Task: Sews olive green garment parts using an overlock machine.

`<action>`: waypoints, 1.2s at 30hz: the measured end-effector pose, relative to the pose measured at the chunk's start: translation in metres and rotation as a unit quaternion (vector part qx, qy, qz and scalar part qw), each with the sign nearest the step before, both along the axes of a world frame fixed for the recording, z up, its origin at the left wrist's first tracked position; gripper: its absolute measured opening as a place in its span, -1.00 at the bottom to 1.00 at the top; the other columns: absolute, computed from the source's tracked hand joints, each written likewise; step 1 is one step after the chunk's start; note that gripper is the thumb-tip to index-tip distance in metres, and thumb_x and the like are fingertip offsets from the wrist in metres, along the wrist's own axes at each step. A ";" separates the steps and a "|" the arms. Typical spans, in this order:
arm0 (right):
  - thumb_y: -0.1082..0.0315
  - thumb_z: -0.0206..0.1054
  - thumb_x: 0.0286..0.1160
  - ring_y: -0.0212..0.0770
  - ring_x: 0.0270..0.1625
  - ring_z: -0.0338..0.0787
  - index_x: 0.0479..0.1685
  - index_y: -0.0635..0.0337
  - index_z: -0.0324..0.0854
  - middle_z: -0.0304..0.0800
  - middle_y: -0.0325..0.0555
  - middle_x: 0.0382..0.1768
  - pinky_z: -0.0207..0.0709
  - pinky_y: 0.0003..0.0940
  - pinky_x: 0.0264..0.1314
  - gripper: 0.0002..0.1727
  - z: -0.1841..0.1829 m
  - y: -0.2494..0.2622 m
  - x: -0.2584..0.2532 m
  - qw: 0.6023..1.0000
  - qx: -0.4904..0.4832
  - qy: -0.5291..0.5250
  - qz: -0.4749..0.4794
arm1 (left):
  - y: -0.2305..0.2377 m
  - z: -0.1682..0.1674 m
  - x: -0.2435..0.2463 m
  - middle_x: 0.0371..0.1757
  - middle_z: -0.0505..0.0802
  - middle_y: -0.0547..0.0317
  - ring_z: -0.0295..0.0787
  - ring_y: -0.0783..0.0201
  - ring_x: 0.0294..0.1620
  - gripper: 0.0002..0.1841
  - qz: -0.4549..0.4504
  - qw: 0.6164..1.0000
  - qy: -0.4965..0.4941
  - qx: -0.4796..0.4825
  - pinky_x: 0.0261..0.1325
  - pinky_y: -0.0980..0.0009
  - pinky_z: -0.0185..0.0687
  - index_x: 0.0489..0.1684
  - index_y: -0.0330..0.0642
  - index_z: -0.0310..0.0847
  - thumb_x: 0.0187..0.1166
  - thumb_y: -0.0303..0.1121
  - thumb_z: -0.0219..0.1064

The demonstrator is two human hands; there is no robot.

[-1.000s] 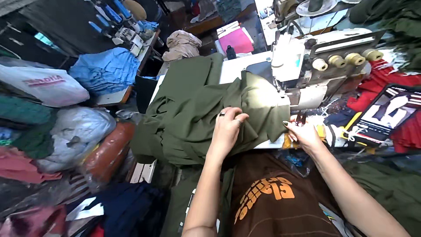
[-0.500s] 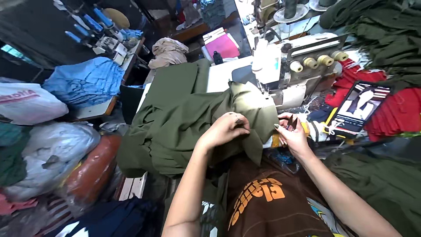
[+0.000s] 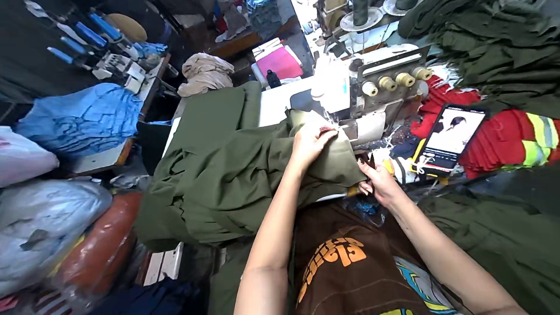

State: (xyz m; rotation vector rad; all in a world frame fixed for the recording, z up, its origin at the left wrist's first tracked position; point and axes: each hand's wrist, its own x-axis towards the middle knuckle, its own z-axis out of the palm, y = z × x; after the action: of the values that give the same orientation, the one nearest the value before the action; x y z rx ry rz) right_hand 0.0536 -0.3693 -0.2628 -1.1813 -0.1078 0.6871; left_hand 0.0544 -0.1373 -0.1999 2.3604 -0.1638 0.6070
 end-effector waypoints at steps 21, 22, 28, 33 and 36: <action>0.48 0.36 0.52 -0.47 -0.87 0.39 -0.38 0.18 0.64 0.43 -0.35 -0.88 0.41 -0.56 -0.75 -0.88 -0.001 -0.033 -0.006 0.999 -0.020 0.044 -0.012 | -0.002 0.012 0.016 -0.19 0.87 0.14 0.78 0.32 -0.05 -0.85 0.030 0.997 0.072 -0.018 0.15 0.26 0.63 -0.26 -0.17 0.86 0.56 -0.30 0.45; 0.49 0.37 0.51 -0.46 -0.87 0.40 -0.37 0.18 0.63 0.44 -0.33 -0.87 0.42 -0.55 -0.75 -0.89 -0.001 -0.034 -0.007 0.999 -0.012 0.050 -0.012 | -0.001 0.010 0.017 -0.20 0.87 0.15 0.78 0.34 -0.08 -0.86 0.028 0.997 0.068 -0.023 0.13 0.29 0.65 -0.26 -0.17 0.86 0.55 -0.30 0.46; 0.56 0.38 0.42 -0.46 -0.86 0.39 -0.24 0.21 0.65 0.48 -0.32 -0.84 0.41 -0.54 -0.76 -0.93 -0.004 -0.033 -0.011 0.999 -0.010 0.049 -0.018 | 0.005 0.007 0.017 -0.14 0.86 0.19 0.77 0.40 -0.06 -0.85 -0.004 0.996 0.079 -0.051 0.14 0.34 0.68 -0.27 -0.15 0.85 0.54 -0.27 0.47; 0.57 0.44 0.36 -0.47 -0.85 0.41 -0.27 0.21 0.66 0.52 -0.31 -0.81 0.41 -0.55 -0.76 -0.90 -0.005 -0.036 -0.016 0.999 -0.011 0.046 -0.019 | -0.002 0.016 0.001 -0.20 0.85 0.17 0.77 0.38 -0.18 -0.92 -0.014 0.994 0.095 -0.060 0.01 0.32 0.69 -0.24 -0.19 0.81 0.53 -0.39 0.49; 0.58 0.44 0.35 -0.47 -0.85 0.40 -0.27 0.23 0.67 0.52 -0.31 -0.80 0.41 -0.55 -0.76 -0.91 -0.005 -0.037 -0.020 0.999 -0.012 0.048 -0.021 | -0.003 0.017 -0.008 -0.21 0.84 0.15 0.76 0.33 -0.20 -0.94 -0.019 0.994 0.091 -0.053 -0.04 0.26 0.70 -0.25 -0.18 0.78 0.50 -0.42 0.51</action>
State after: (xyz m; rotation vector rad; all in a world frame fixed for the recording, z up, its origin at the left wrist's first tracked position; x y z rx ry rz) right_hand 0.0337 -0.4059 -0.2676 -1.1696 0.0054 0.7083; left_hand 0.0465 -0.1399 -0.1825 2.2894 -0.0912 0.3712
